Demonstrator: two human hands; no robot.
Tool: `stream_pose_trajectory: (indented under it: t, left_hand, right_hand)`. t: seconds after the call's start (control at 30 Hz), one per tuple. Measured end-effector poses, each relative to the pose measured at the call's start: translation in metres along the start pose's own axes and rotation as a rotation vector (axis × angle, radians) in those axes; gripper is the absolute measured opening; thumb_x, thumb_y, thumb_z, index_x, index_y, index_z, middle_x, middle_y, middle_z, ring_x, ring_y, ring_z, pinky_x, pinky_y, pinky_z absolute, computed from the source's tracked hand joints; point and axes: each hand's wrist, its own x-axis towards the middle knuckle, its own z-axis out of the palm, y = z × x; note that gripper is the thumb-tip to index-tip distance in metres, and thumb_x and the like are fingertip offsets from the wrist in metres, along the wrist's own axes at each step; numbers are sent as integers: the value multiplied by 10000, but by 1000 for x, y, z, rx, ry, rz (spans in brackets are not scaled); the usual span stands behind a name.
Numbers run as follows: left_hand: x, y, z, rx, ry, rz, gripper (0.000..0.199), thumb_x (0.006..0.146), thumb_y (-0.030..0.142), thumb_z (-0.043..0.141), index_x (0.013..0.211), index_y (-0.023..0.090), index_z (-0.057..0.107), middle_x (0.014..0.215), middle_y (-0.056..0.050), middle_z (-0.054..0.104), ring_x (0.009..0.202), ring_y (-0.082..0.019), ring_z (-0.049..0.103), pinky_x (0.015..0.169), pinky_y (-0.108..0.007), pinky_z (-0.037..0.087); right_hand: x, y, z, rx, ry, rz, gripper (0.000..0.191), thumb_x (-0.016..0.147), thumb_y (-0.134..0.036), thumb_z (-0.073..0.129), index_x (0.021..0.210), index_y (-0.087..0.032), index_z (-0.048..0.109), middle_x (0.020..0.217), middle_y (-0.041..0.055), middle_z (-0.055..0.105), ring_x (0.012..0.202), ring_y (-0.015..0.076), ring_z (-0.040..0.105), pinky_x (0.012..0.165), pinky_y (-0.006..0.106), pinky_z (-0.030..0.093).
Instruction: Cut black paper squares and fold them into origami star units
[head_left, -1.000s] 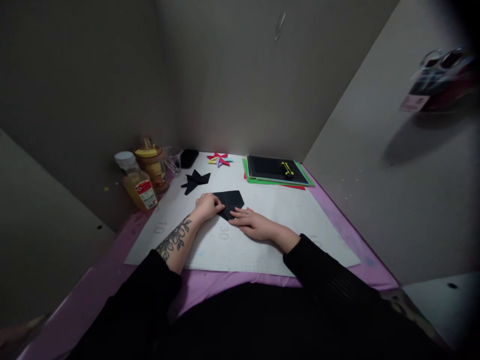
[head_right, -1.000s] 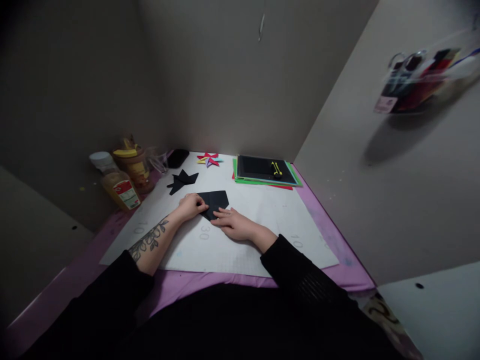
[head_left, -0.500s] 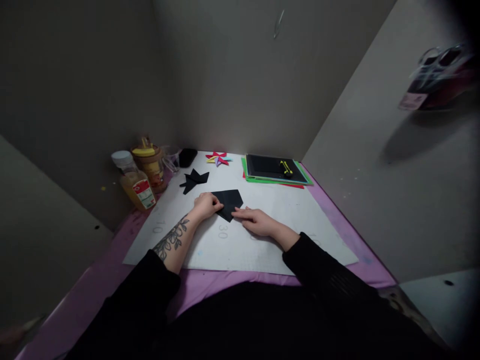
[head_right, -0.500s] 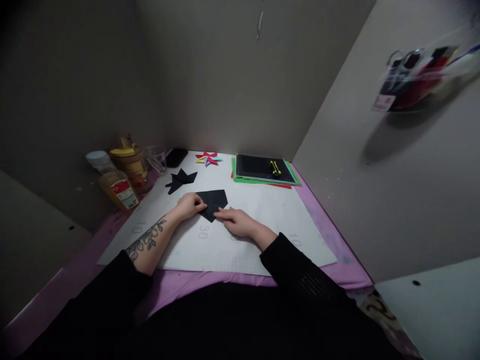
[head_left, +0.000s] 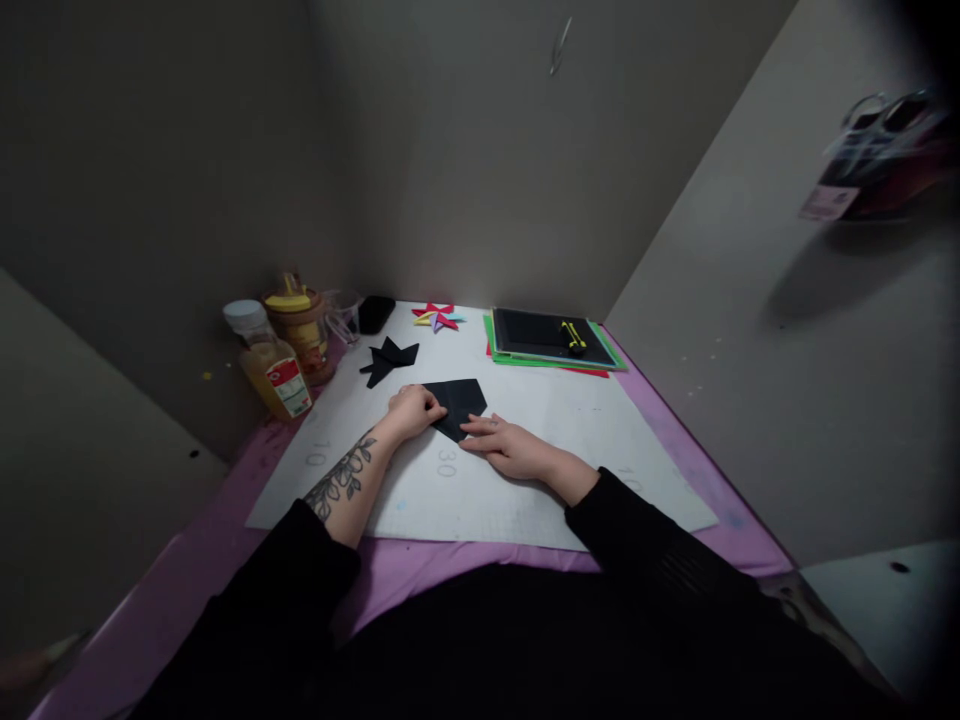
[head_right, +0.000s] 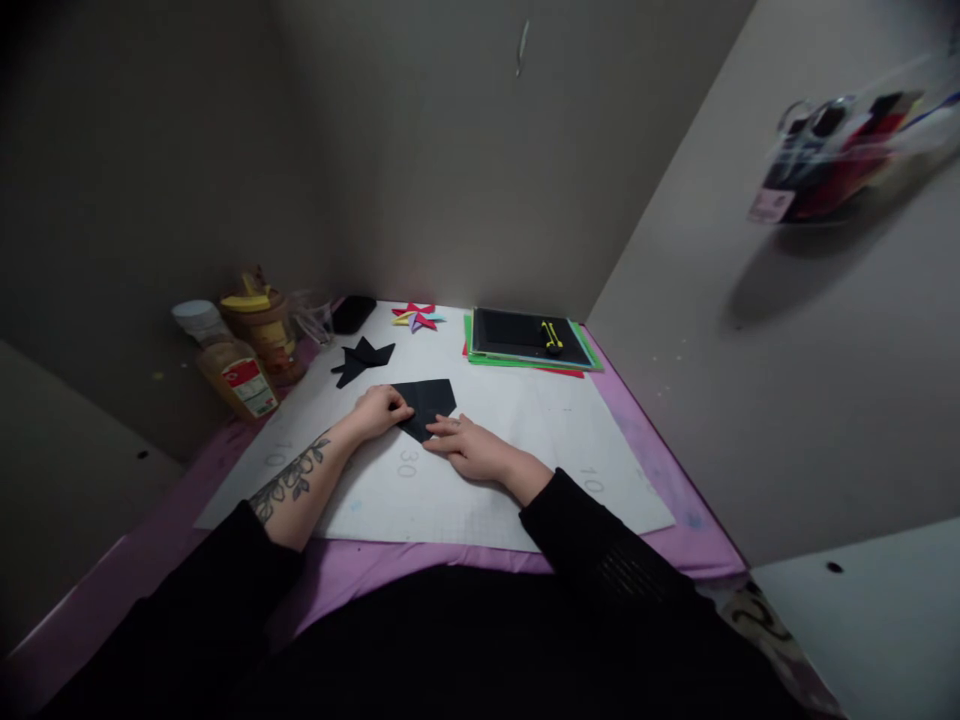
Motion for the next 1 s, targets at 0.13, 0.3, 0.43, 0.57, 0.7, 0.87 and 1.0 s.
stream_pose_trajectory:
  t: [0.13,0.3,0.43,0.57,0.7,0.87,1.0]
  left_hand:
    - [-1,1,0,10,0,-13,250,768,419,575,676,224,701,842,-31,700,942,-229,575,739,-281,426]
    - [-2,2,-1,11,-8,3,255,768,414,569,645,224,687,814,-18,702,879,-212,588,716,-277,425]
    - [-1,1,-1,7,-14,-3,249,771,416,567,661,230,693,818,-19,703,897,-217,587,727,-281,426]
    - [0,1,1,18,-4,-30,249,767,424,573,689,227,704,849,-32,704,968,-237,571,767,-289,429]
    - [0,2,2,21,5,-44,248,766,423,575,680,227,701,862,-29,704,967,-237,570,768,-290,429]
    - [1,2,3,25,19,-40,243,763,421,581,664,231,695,878,-33,703,966,-240,571,760,-294,428]
    - [1,0,5,16,26,-37,247,762,429,577,665,231,688,867,-32,702,952,-238,577,760,-299,422]
  right_hand:
    - [0,-1,1,-10,4,-8,426,876,-108,405,1214,-277,602,1379,71,489,1338,238,348,1093,529,229]
    - [4,-1,5,20,52,9,445,915,-144,361,1309,-286,510,1325,65,541,1262,220,428,1051,490,311]
    - [6,-1,9,-69,63,-8,409,938,-194,354,1279,-315,544,1314,78,528,1157,234,465,981,459,376]
    - [6,0,10,-81,45,-7,386,944,-212,370,1252,-335,567,1316,71,514,1148,231,456,991,452,360]
    - [6,1,9,-75,47,-20,375,936,-209,386,1227,-325,593,1323,74,507,1159,237,455,996,453,354]
    - [5,-4,7,-94,37,-11,370,940,-225,381,1232,-324,585,1325,69,519,1224,240,433,1035,514,294]
    - [4,-7,6,-83,-19,-16,412,931,-190,381,1281,-356,520,1391,20,480,1377,267,251,1059,640,129]
